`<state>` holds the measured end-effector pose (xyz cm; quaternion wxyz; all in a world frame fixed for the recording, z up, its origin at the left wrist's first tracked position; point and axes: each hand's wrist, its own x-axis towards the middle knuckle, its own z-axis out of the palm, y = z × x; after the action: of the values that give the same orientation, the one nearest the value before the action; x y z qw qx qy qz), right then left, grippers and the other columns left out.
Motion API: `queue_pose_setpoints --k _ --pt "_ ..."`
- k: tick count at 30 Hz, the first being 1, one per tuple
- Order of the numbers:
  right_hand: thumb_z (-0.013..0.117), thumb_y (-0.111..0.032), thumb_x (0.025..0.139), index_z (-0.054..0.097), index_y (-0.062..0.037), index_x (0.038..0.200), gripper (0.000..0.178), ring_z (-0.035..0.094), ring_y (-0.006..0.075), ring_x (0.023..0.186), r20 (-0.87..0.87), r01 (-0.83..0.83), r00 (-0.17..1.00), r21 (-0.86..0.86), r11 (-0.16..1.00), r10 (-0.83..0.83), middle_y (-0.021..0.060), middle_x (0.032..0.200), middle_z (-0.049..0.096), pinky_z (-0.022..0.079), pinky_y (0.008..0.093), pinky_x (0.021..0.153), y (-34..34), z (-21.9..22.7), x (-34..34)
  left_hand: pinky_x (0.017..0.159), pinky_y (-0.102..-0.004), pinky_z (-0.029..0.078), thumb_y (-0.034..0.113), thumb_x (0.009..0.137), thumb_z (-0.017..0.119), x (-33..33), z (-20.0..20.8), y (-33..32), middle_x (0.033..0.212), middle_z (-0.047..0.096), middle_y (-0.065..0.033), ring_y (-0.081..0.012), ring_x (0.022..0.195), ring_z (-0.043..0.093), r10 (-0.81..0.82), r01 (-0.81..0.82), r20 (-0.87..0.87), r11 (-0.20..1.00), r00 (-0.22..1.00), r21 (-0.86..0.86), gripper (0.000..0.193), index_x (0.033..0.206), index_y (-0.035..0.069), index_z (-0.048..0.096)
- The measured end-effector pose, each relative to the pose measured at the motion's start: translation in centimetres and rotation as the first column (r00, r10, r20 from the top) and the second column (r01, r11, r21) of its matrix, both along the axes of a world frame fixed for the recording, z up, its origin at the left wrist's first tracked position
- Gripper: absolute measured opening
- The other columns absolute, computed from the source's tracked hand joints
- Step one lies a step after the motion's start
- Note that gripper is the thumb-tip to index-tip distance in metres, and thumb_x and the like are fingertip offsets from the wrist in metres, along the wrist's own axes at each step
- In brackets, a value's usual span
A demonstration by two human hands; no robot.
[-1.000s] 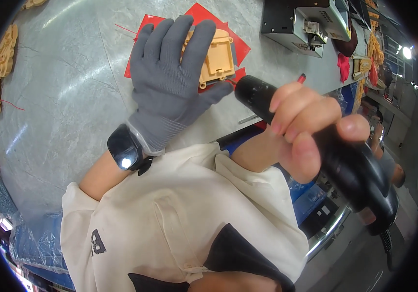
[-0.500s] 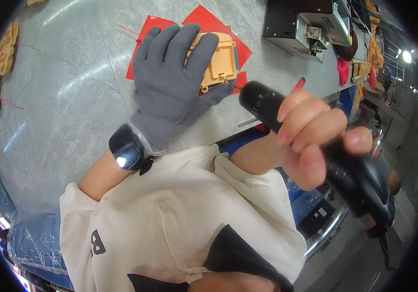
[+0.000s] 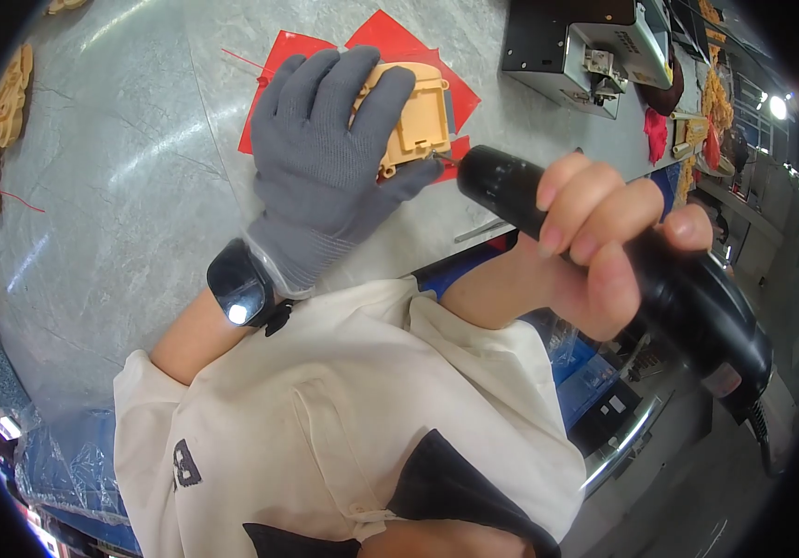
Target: The person assembles plastic toy components using an electric screwdriver to secure screws.
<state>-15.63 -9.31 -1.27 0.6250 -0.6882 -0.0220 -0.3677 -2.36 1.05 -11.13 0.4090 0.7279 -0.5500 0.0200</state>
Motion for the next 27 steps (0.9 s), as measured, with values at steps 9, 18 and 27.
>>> queue_pose_setpoints --k 9,18,27 --pt "0.049 -0.005 0.079 0.040 -0.0098 0.119 0.041 0.051 0.0188 0.062 -0.034 -0.046 0.998 0.005 0.999 0.047 0.0073 0.075 0.049 0.038 0.0355 0.065 0.01 0.54 -0.47 0.085 -0.0440 0.039 0.041 0.062 0.073 -0.09 0.08 0.01 0.111 0.051 -0.0083 -0.0292 0.099 0.048 -0.002 0.002 -0.006 1.000 1.000 0.002 0.057 0.107 0.011 0.056" --pt "0.050 -0.006 0.080 0.040 -0.0094 0.118 0.040 0.051 0.0190 0.063 -0.021 -0.041 0.999 0.016 0.999 0.042 0.0069 0.075 0.049 0.038 0.0354 0.066 -0.01 0.30 -0.35 0.086 -0.0449 0.039 0.039 0.057 0.077 0.12 0.11 -0.02 0.111 0.051 -0.0090 -0.0288 0.099 0.048 -0.017 0.017 0.016 1.000 1.000 -0.001 0.062 0.108 0.011 0.055" --pt "0.049 -0.005 0.079 0.039 -0.0088 0.119 0.041 0.051 0.0196 0.061 -0.036 -0.070 0.997 0.012 0.997 0.071 0.0079 0.075 0.049 0.038 0.0367 0.065 -0.24 0.56 -0.76 0.095 -0.0487 0.034 0.038 0.050 0.081 0.36 -0.04 0.37 0.115 0.050 -0.0093 -0.0290 0.108 0.046 -0.077 0.077 -0.033 0.997 0.996 0.014 0.074 0.115 0.014 0.054"
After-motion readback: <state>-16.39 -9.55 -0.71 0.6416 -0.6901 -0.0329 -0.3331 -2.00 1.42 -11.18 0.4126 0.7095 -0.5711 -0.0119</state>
